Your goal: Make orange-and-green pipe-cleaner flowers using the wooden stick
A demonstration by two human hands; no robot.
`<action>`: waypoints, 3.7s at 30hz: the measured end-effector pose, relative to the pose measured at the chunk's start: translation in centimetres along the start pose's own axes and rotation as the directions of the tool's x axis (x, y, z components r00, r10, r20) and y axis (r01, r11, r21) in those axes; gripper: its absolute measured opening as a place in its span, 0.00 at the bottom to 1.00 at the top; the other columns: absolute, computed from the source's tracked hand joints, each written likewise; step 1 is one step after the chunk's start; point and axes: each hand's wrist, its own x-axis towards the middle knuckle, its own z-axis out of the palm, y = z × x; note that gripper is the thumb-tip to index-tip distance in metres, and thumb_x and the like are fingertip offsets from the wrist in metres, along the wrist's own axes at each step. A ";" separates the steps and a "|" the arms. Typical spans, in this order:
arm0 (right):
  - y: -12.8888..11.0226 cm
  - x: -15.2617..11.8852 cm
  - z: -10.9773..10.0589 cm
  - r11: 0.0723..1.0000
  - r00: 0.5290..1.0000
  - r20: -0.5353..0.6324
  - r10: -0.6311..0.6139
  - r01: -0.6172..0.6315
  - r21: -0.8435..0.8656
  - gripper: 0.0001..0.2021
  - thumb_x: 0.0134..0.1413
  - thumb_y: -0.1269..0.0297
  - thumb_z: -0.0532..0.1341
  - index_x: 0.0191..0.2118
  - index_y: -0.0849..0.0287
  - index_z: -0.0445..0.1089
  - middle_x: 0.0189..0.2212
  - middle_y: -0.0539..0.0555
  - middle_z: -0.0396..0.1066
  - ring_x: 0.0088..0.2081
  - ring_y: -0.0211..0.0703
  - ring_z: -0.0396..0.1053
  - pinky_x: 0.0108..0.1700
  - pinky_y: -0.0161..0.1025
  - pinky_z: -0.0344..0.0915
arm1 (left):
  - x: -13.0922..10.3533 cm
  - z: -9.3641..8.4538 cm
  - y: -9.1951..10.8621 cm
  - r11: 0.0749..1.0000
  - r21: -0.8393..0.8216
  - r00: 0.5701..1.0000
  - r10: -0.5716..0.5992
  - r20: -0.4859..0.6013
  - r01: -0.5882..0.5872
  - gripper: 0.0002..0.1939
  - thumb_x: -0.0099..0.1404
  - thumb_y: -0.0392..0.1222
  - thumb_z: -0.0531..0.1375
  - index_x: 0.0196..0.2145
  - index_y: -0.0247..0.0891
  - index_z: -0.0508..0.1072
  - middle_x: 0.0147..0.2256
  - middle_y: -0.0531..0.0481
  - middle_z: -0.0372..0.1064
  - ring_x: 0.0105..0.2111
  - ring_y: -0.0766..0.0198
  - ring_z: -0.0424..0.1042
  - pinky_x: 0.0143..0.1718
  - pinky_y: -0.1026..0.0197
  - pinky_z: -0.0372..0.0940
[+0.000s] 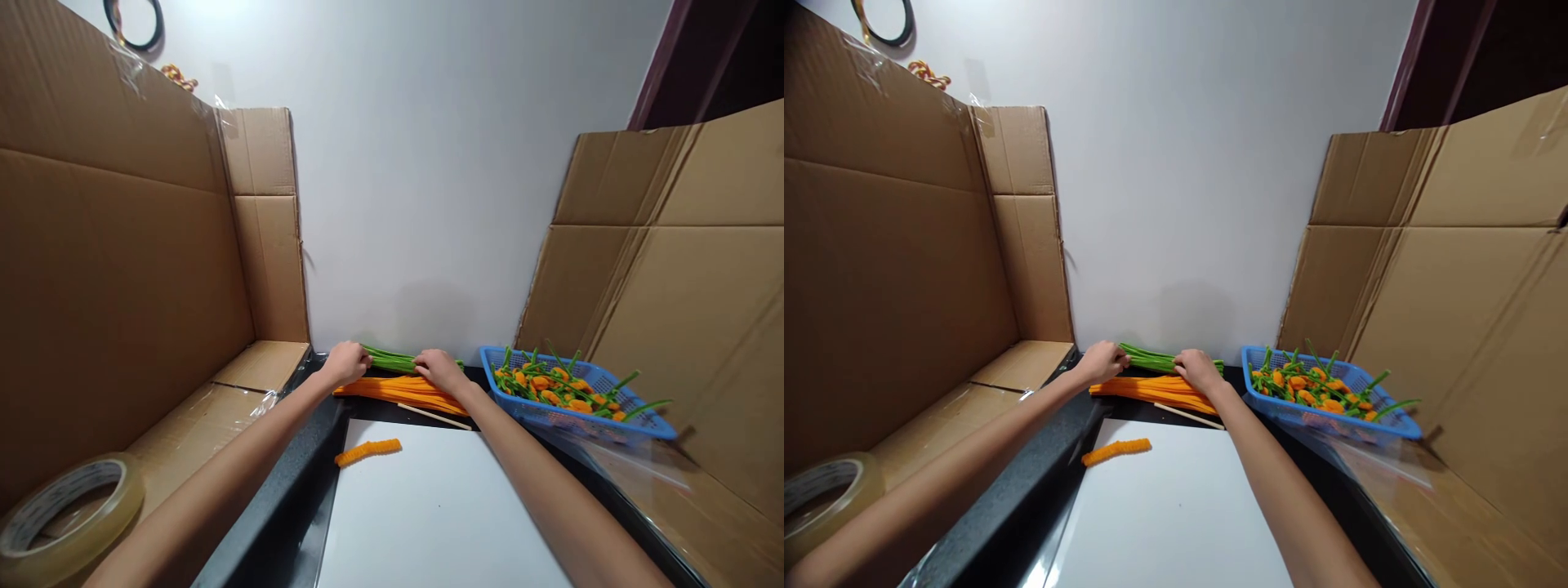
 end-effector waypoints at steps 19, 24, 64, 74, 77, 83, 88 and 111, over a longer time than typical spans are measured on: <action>-0.4 -2.0 0.7 0.996 0.994 -0.063 -0.089 0.089 0.002 0.06 0.60 0.74 0.57 0.39 0.60 0.71 0.38 0.56 0.72 0.42 0.43 0.69 0.43 0.36 0.60 | 3.1 -1.3 0.1 0.924 -0.297 0.971 -0.227 0.081 0.241 0.12 0.59 0.42 0.61 0.24 0.35 0.81 0.26 0.46 0.78 0.31 0.60 0.76 0.35 0.65 0.67; -0.6 -2.3 0.6 0.997 0.995 -0.072 -0.071 0.073 0.032 0.07 0.60 0.72 0.58 0.41 0.58 0.72 0.42 0.56 0.72 0.47 0.43 0.68 0.47 0.36 0.61 | 3.3 -1.5 0.4 0.941 -0.262 0.974 -0.226 -0.017 0.214 0.13 0.60 0.45 0.60 0.25 0.36 0.81 0.27 0.46 0.78 0.32 0.61 0.76 0.34 0.65 0.65; -12.7 -13.3 0.1 -0.146 0.683 0.210 0.699 -0.151 0.978 0.20 0.33 0.52 0.75 0.30 0.63 0.77 0.23 0.55 0.76 0.25 0.41 0.71 0.27 0.36 0.64 | -14.1 6.7 4.5 0.985 -0.126 0.983 0.102 -0.155 -0.122 0.09 0.67 0.43 0.60 0.38 0.38 0.78 0.39 0.45 0.76 0.40 0.55 0.71 0.43 0.55 0.62; -13.7 -13.8 -1.5 -0.014 0.778 0.019 0.628 -0.013 1.000 0.15 0.45 0.55 0.72 0.32 0.60 0.74 0.25 0.53 0.77 0.30 0.43 0.76 0.35 0.39 0.73 | -14.7 6.3 3.8 0.827 -0.494 0.940 0.112 -0.323 -0.269 0.11 0.69 0.47 0.60 0.42 0.38 0.76 0.40 0.48 0.77 0.39 0.61 0.75 0.42 0.61 0.66; -13.6 -13.9 -2.0 0.019 0.776 -0.025 0.631 0.016 1.000 0.14 0.46 0.56 0.71 0.32 0.60 0.73 0.25 0.53 0.76 0.29 0.43 0.75 0.35 0.39 0.73 | -14.5 6.4 3.6 0.795 -0.542 0.942 0.105 -0.318 -0.271 0.12 0.68 0.48 0.60 0.42 0.38 0.77 0.41 0.48 0.78 0.40 0.61 0.76 0.43 0.61 0.67; -13.1 -14.0 -2.7 0.024 0.772 -0.046 0.634 0.040 0.999 0.13 0.46 0.56 0.72 0.31 0.60 0.73 0.24 0.52 0.76 0.28 0.42 0.75 0.34 0.39 0.72 | -14.6 6.2 3.8 0.777 -0.559 0.938 0.112 -0.327 -0.288 0.12 0.68 0.47 0.60 0.43 0.38 0.77 0.42 0.47 0.78 0.41 0.61 0.76 0.44 0.61 0.68; -13.2 -14.0 -2.8 0.012 0.810 -0.033 0.586 0.032 0.999 0.14 0.45 0.55 0.72 0.31 0.60 0.73 0.24 0.52 0.76 0.27 0.42 0.74 0.34 0.39 0.72 | -14.7 6.2 4.0 0.783 -0.540 0.935 0.147 -0.323 -0.310 0.11 0.68 0.47 0.61 0.43 0.38 0.77 0.41 0.48 0.78 0.40 0.62 0.76 0.43 0.62 0.68; -14.0 -14.2 -2.5 0.020 0.869 0.055 0.493 -0.075 0.997 0.12 0.41 0.54 0.73 0.28 0.58 0.79 0.24 0.52 0.73 0.28 0.40 0.66 0.34 0.39 0.64 | -15.4 6.2 5.0 0.806 -0.424 0.896 0.275 -0.349 -0.413 0.10 0.67 0.44 0.62 0.43 0.39 0.78 0.40 0.48 0.80 0.37 0.62 0.78 0.40 0.61 0.70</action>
